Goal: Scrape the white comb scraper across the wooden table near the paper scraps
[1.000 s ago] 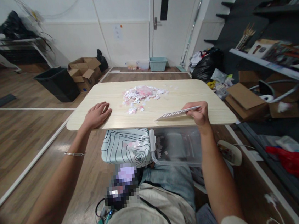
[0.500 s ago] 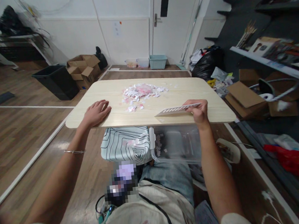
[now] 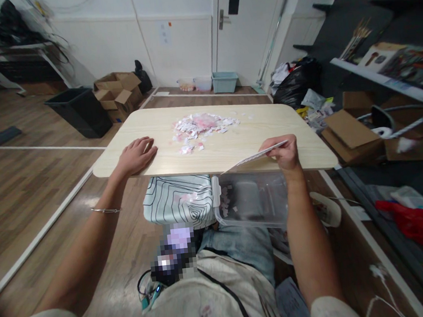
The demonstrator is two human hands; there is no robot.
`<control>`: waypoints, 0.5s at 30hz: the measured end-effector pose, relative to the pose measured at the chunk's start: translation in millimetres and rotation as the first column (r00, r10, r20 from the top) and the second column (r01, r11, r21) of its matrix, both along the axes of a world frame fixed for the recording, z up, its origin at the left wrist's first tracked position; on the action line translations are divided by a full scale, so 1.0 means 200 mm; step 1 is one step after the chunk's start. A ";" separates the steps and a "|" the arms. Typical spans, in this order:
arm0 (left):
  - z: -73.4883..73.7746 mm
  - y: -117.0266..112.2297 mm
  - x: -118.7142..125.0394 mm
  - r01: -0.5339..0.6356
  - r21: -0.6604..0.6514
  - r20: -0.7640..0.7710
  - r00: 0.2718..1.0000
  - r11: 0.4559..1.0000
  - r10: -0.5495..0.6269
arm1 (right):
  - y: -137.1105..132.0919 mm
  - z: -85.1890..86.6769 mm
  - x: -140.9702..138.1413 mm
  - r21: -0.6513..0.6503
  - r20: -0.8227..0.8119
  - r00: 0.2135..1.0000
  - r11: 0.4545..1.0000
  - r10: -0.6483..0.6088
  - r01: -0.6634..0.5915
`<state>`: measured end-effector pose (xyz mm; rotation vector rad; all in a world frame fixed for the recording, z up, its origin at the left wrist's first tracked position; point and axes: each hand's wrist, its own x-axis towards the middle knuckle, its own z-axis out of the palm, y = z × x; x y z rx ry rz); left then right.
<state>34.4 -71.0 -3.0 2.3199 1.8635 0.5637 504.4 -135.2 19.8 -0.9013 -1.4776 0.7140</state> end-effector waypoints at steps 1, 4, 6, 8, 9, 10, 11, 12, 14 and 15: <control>0.00 0.00 0.00 -0.001 0.001 0.001 1.000 1.000 0.001 | 0.00 0.00 0.00 -0.001 -0.003 1.000 1.000 0.011 -0.011; -0.01 0.00 0.00 0.001 0.003 0.008 1.000 1.000 -0.001 | 0.00 0.00 0.00 -0.010 -0.008 0.999 0.999 0.034 -0.034; -0.01 0.01 0.00 0.002 0.004 0.014 1.000 1.000 -0.002 | 0.00 0.00 0.00 -0.012 -0.013 1.000 1.000 0.027 -0.027; -0.01 0.01 -0.01 0.000 0.004 0.015 1.000 1.000 0.000 | 0.00 0.00 0.00 -0.015 -0.021 1.000 1.000 -0.008 0.008; -0.01 0.01 -0.01 -0.001 0.002 0.013 1.000 1.000 0.001 | 0.00 0.00 0.00 -0.018 -0.028 0.999 0.999 -0.031 0.031; -0.01 0.01 0.00 -0.001 0.001 0.011 1.000 1.000 0.000 | 0.00 0.00 0.00 -0.022 -0.035 0.998 0.998 -0.053 0.052; -0.01 0.01 0.00 0.001 -0.001 0.009 1.000 1.000 -0.001 | 0.00 0.00 0.00 -0.029 -0.042 0.997 0.997 -0.071 0.070; -0.01 0.01 0.00 0.002 -0.003 0.007 1.000 1.000 -0.002 | 0.00 0.00 -0.01 -0.040 -0.046 0.996 0.996 -0.082 0.081; -0.01 0.01 -0.01 0.005 -0.005 0.006 1.000 1.000 -0.005 | 0.00 0.00 -0.01 -0.068 -0.050 0.994 0.993 -0.096 0.093; -0.01 0.01 -0.01 0.006 -0.005 0.005 1.000 1.000 -0.006 | 0.00 0.00 -0.01 -0.082 -0.051 0.993 0.992 -0.102 0.098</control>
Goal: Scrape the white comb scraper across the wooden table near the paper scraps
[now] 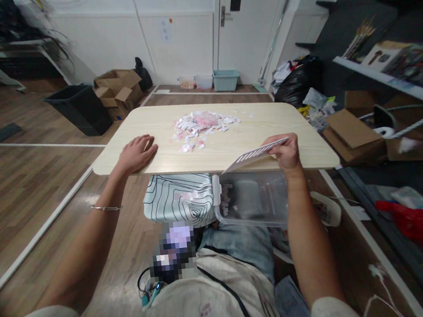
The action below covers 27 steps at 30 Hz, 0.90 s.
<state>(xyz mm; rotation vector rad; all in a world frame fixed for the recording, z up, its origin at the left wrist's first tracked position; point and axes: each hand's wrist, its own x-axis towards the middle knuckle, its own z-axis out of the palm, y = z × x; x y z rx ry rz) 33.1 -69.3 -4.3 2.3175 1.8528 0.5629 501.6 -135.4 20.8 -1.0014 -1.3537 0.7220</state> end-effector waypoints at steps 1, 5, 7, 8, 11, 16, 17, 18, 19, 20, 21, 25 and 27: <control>0.00 0.00 0.00 0.000 0.000 -0.001 1.000 1.000 0.000 | 0.00 0.00 0.00 -0.011 -0.003 1.000 1.000 -0.007 0.007; 0.00 0.01 0.00 -0.005 -0.005 -0.008 1.000 1.000 0.005 | -0.01 0.01 -0.02 -0.021 0.002 0.999 0.999 -0.033 0.033; -0.01 0.01 0.00 -0.007 -0.006 -0.010 1.000 1.000 0.007 | -0.01 0.01 -0.02 -0.014 0.011 0.999 0.999 -0.038 0.039; -0.01 0.01 0.00 -0.007 -0.007 -0.010 1.000 1.000 0.007 | -0.01 0.00 -0.02 -0.014 0.016 0.999 0.999 -0.038 0.038; 0.00 0.00 0.00 -0.007 -0.007 -0.006 1.000 1.000 0.007 | 0.00 -0.01 -0.02 -0.008 0.024 0.999 0.999 -0.036 0.036; 0.00 0.00 0.00 -0.008 -0.016 -0.003 1.000 1.000 0.008 | 0.01 -0.03 -0.04 0.026 0.012 0.998 0.998 -0.055 0.055; 0.01 0.00 0.00 -0.008 -0.018 -0.001 1.000 1.000 0.008 | 0.02 -0.03 -0.04 0.027 0.013 0.998 0.997 -0.068 0.067; 0.01 0.00 0.00 -0.007 -0.019 0.002 1.000 1.000 0.007 | 0.02 -0.03 -0.05 0.028 0.013 0.997 0.996 -0.082 0.082; 0.01 0.00 0.00 -0.004 -0.020 0.003 1.000 1.000 0.004 | 0.02 -0.03 -0.05 0.030 0.012 0.995 0.995 -0.095 0.095; 0.01 -0.01 0.00 -0.005 -0.019 0.004 1.000 1.000 0.005 | 0.02 -0.04 -0.06 0.031 0.013 0.995 0.994 -0.102 0.101; 0.01 -0.01 0.01 -0.015 -0.016 0.002 1.000 1.000 0.015 | 0.02 -0.04 -0.06 0.031 0.013 0.995 0.994 -0.101 0.101; 0.01 -0.03 0.03 -0.120 -0.022 -0.034 0.992 0.993 0.119 | 0.02 -0.04 -0.05 0.040 0.014 0.998 0.998 -0.057 0.057; 0.01 -0.03 0.04 -0.145 -0.045 -0.075 0.987 0.988 0.141 | 0.02 -0.05 -0.05 0.059 0.003 0.999 0.997 -0.045 0.045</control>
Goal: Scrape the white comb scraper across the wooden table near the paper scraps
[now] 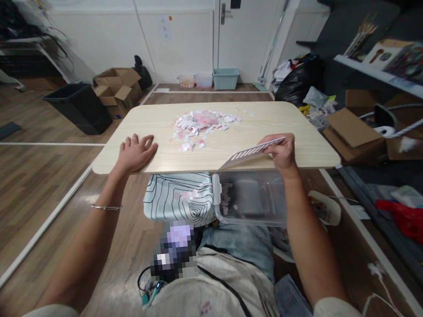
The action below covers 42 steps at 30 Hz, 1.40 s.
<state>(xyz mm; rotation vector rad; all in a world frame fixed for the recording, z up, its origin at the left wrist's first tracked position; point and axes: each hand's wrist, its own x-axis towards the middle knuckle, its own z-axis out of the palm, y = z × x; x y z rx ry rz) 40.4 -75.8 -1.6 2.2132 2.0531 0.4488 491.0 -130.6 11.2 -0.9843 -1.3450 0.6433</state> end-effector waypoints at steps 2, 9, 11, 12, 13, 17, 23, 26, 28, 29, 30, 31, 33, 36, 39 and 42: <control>0.01 0.00 0.01 0.001 -0.027 -0.050 0.999 1.000 -0.003 | 0.01 0.00 0.00 0.012 -0.015 1.000 1.000 -0.007 0.007; 0.02 0.00 0.01 0.013 -0.056 -0.137 0.990 0.998 -0.020 | 0.02 -0.02 -0.03 -0.005 -0.003 0.999 0.999 -0.046 0.046; 0.02 0.00 0.01 0.023 -0.068 -0.132 0.991 0.997 -0.032 | 0.03 -0.03 -0.03 -0.013 0.013 0.998 0.998 -0.054 0.055; 0.02 0.00 0.00 0.024 -0.073 -0.128 0.991 0.997 -0.033 | 0.03 -0.03 -0.03 -0.017 0.023 0.998 0.998 -0.059 0.060; 0.02 0.00 0.00 0.024 -0.074 -0.123 0.992 0.997 -0.033 | 0.03 -0.04 -0.03 -0.020 0.033 0.997 0.998 -0.063 0.064; 0.02 0.00 0.01 0.016 -0.055 -0.099 0.995 0.998 -0.021 | 0.04 -0.05 -0.02 -0.023 0.068 0.995 0.997 -0.067 0.068; 0.01 -0.01 0.01 0.016 -0.033 -0.086 0.996 0.999 -0.019 | 0.07 -0.11 0.01 -0.106 0.026 0.991 0.985 -0.133 0.135; 0.01 -0.01 0.01 0.011 -0.032 -0.097 0.995 0.999 -0.014 | 0.09 -0.13 0.02 -0.152 0.014 0.982 0.970 -0.191 0.191; 0.01 -0.01 0.01 0.010 -0.031 -0.105 0.994 0.999 -0.013 | 0.09 -0.13 0.02 -0.184 0.007 0.980 0.963 -0.200 0.198; 0.01 -0.01 0.01 0.010 -0.031 -0.108 0.994 0.999 -0.014 | 0.09 -0.13 0.02 -0.196 0.012 0.980 0.960 -0.200 0.198; 0.01 -0.01 0.01 0.010 -0.030 -0.111 0.994 1.000 -0.013 | 0.09 -0.12 0.01 -0.205 0.024 0.980 0.958 -0.198 0.199; 0.01 -0.01 0.01 0.008 -0.029 -0.115 0.993 1.000 -0.011 | 0.08 -0.11 0.01 -0.211 0.038 0.979 0.957 -0.198 0.201; 0.02 -0.01 0.01 0.004 -0.027 -0.121 0.993 1.000 -0.008 | 0.07 -0.09 -0.01 -0.213 0.060 0.978 0.955 -0.199 0.207; 0.02 -0.02 0.02 -0.001 -0.030 -0.122 0.992 1.000 -0.003 | 0.04 -0.06 -0.02 -0.207 0.082 0.981 0.959 -0.177 0.191; 0.03 -0.02 0.02 -0.003 -0.036 -0.118 0.993 0.999 -0.001 | 0.01 -0.04 -0.03 -0.206 0.125 0.982 0.965 -0.140 0.164; 0.03 -0.03 0.02 0.001 -0.037 -0.111 0.994 0.999 -0.005 | 0.00 -0.03 -0.02 -0.208 0.145 0.982 0.966 -0.122 0.151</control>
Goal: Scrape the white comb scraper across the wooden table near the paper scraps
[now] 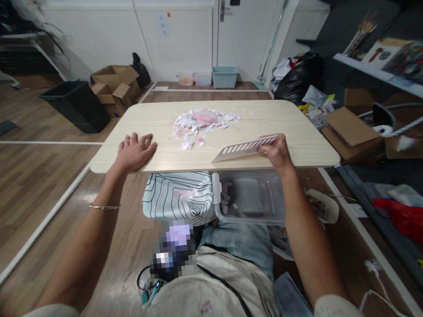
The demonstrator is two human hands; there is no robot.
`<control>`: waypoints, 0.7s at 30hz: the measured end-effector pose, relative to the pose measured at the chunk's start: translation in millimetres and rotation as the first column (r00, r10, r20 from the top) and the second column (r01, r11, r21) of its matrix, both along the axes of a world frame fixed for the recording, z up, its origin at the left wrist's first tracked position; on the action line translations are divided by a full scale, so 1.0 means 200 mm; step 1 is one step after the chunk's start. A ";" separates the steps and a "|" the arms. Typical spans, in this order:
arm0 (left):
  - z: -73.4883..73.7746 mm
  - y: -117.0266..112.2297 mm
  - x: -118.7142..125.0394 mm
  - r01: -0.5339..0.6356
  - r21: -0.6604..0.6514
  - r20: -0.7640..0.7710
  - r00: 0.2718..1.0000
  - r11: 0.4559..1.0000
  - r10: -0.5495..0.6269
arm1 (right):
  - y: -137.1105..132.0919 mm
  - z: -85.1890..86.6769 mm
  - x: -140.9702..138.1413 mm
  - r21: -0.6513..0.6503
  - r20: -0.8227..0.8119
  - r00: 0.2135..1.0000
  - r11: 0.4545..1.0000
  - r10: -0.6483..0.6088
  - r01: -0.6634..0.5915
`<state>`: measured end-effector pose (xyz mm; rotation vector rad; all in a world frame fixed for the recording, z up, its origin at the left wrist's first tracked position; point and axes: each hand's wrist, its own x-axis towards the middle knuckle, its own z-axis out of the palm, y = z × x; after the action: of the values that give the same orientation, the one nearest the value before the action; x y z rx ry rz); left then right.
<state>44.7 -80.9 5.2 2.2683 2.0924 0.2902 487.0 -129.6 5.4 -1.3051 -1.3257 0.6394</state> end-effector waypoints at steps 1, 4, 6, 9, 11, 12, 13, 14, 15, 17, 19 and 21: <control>0.00 0.00 0.00 0.002 0.001 0.003 1.000 1.000 -0.002 | 0.00 0.00 0.00 0.003 -0.002 1.000 1.000 0.001 -0.001; 0.00 0.00 0.00 0.004 0.005 0.015 1.000 1.000 -0.004 | 0.01 -0.01 0.01 0.013 -0.018 1.000 1.000 0.023 -0.023; -0.01 0.00 0.00 0.005 0.009 0.022 1.000 1.000 -0.005 | 0.02 -0.02 0.02 0.017 -0.017 0.999 0.999 0.046 -0.046; -0.01 0.00 -0.01 0.007 0.012 0.030 1.000 1.000 -0.008 | 0.03 -0.04 0.02 0.023 -0.021 0.999 0.999 0.044 -0.044; -0.01 0.00 -0.01 0.009 0.014 0.034 0.999 1.000 -0.009 | 0.04 -0.06 0.02 0.025 -0.043 0.999 1.000 0.012 -0.011; -0.01 0.00 -0.01 0.009 0.016 0.035 0.999 1.000 -0.010 | 0.05 -0.07 0.02 0.022 -0.056 0.998 1.000 -0.003 0.004; -0.01 0.01 -0.01 0.009 0.017 0.036 0.999 1.000 -0.009 | 0.05 -0.07 0.02 0.020 -0.072 0.997 1.000 -0.013 0.014; -0.01 0.01 -0.01 0.007 0.019 0.037 0.999 1.000 -0.008 | 0.05 -0.08 0.01 0.016 -0.087 0.996 1.000 -0.015 0.016; -0.01 0.01 -0.01 0.006 0.019 0.037 0.999 1.000 -0.006 | 0.05 -0.08 0.01 0.014 -0.101 0.995 1.000 -0.009 0.010; -0.01 0.01 -0.01 0.005 0.015 0.037 0.999 1.000 -0.006 | 0.04 -0.07 0.00 0.019 -0.117 0.993 1.000 0.016 -0.014; -0.01 0.01 -0.01 0.007 0.011 0.038 0.999 1.000 -0.007 | 0.03 -0.06 -0.01 0.027 -0.100 0.994 0.999 0.041 -0.038; -0.01 0.01 -0.01 0.009 0.010 0.040 0.999 1.000 -0.009 | 0.03 -0.05 -0.01 0.031 -0.064 0.996 0.998 0.056 -0.054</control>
<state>42.4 -79.0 2.9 2.2571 2.0660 0.3430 484.2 -124.1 -5.0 -1.2180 -1.3169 0.6921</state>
